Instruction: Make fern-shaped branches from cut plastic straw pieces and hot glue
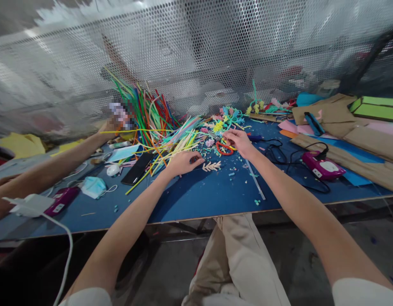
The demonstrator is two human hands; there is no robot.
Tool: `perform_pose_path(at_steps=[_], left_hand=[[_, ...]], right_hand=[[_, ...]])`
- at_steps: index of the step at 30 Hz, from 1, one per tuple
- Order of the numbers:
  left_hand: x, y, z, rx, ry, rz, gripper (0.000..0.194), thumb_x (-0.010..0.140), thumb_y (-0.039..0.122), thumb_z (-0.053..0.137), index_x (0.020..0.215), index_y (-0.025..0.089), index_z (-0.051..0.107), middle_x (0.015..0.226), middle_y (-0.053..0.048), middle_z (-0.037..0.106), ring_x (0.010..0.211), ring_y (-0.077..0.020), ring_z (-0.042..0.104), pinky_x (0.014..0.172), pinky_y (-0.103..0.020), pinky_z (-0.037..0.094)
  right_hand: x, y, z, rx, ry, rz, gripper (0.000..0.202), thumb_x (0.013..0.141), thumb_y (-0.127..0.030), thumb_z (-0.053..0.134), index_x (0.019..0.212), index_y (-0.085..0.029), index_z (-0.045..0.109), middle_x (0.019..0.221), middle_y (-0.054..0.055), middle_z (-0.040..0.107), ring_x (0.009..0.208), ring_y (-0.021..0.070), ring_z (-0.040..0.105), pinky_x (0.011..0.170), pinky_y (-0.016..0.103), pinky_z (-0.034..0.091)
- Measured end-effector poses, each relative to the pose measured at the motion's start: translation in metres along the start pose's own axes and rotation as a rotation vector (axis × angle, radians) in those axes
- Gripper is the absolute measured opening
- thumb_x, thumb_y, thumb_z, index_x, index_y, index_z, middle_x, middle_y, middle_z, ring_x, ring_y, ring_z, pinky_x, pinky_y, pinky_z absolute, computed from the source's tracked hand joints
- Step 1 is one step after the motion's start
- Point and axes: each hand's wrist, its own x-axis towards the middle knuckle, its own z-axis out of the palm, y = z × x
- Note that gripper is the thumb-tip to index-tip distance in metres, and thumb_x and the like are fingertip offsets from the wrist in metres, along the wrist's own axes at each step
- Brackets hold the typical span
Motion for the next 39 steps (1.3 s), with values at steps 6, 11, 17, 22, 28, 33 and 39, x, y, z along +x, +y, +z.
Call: perform_pose_path(at_steps=[6, 11, 17, 22, 28, 33, 39], left_hand=[[0.001, -0.002, 0.003, -0.088, -0.006, 0.014, 0.074, 0.099, 0.09, 0.055, 0.088, 0.021, 0.079, 0.072, -0.004, 0.07, 0.062, -0.0131, 0.049, 0.066, -0.027, 0.04], [-0.001, -0.001, 0.003, 0.08, -0.042, 0.034, 0.072, 0.108, 0.083, 0.043, 0.093, 0.024, 0.081, 0.079, -0.004, 0.076, 0.062, -0.0164, 0.057, 0.06, -0.031, 0.038], [0.001, -0.001, 0.002, 0.025, -0.057, 0.057, 0.07, 0.109, 0.08, 0.047, 0.093, 0.022, 0.083, 0.079, -0.006, 0.077, 0.063, -0.0149, 0.058, 0.059, -0.027, 0.037], [0.0, 0.007, -0.002, 0.084, -0.157, -0.052, 0.054, 0.112, 0.066, 0.053, 0.099, 0.023, 0.084, 0.089, -0.006, 0.079, 0.073, -0.0164, 0.065, 0.069, -0.026, 0.044], [0.0, 0.018, -0.008, 0.17, -0.188, -0.094, 0.044, 0.114, 0.057, 0.053, 0.102, 0.026, 0.082, 0.093, -0.002, 0.082, 0.079, -0.0154, 0.07, 0.071, -0.026, 0.043], [0.0, 0.016, -0.006, 0.145, -0.182, -0.074, 0.049, 0.115, 0.06, 0.053, 0.102, 0.023, 0.082, 0.092, -0.003, 0.081, 0.077, -0.0144, 0.068, 0.069, -0.025, 0.042], [-0.001, 0.01, -0.003, 0.123, -0.155, -0.031, 0.064, 0.114, 0.071, 0.046, 0.099, 0.02, 0.081, 0.087, -0.004, 0.079, 0.071, -0.0125, 0.064, 0.065, -0.023, 0.041]], right_hand=[[0.0, 0.0, 0.0, 0.025, -0.007, 0.014, 0.047, 0.06, -0.059, 0.099, 0.079, -0.021, 0.079, 0.077, 0.001, 0.071, 0.059, 0.0103, 0.054, 0.056, 0.026, 0.045], [-0.002, -0.003, 0.003, 0.028, 0.006, 0.021, 0.047, 0.058, -0.059, 0.099, 0.078, -0.021, 0.078, 0.075, 0.001, 0.071, 0.059, 0.01, 0.054, 0.056, 0.026, 0.044], [-0.002, -0.003, 0.003, 0.02, 0.001, 0.037, 0.049, 0.058, -0.057, 0.099, 0.078, -0.02, 0.077, 0.074, 0.0, 0.07, 0.058, 0.0093, 0.054, 0.056, 0.026, 0.044], [-0.003, -0.003, 0.003, 0.008, -0.007, 0.037, 0.049, 0.057, -0.059, 0.099, 0.078, -0.02, 0.077, 0.074, 0.001, 0.069, 0.058, 0.0099, 0.052, 0.056, 0.026, 0.043], [-0.004, -0.005, 0.004, -0.002, -0.018, 0.032, 0.048, 0.059, -0.06, 0.098, 0.077, -0.021, 0.076, 0.075, 0.001, 0.07, 0.059, 0.0109, 0.052, 0.056, 0.028, 0.043], [-0.003, -0.004, 0.003, -0.002, -0.023, 0.034, 0.047, 0.06, -0.059, 0.098, 0.076, -0.021, 0.076, 0.075, 0.001, 0.069, 0.058, 0.0102, 0.052, 0.055, 0.027, 0.042], [-0.003, -0.004, 0.004, -0.004, -0.02, 0.038, 0.047, 0.06, -0.059, 0.097, 0.077, -0.021, 0.076, 0.075, 0.001, 0.069, 0.058, 0.0099, 0.053, 0.055, 0.027, 0.042]])
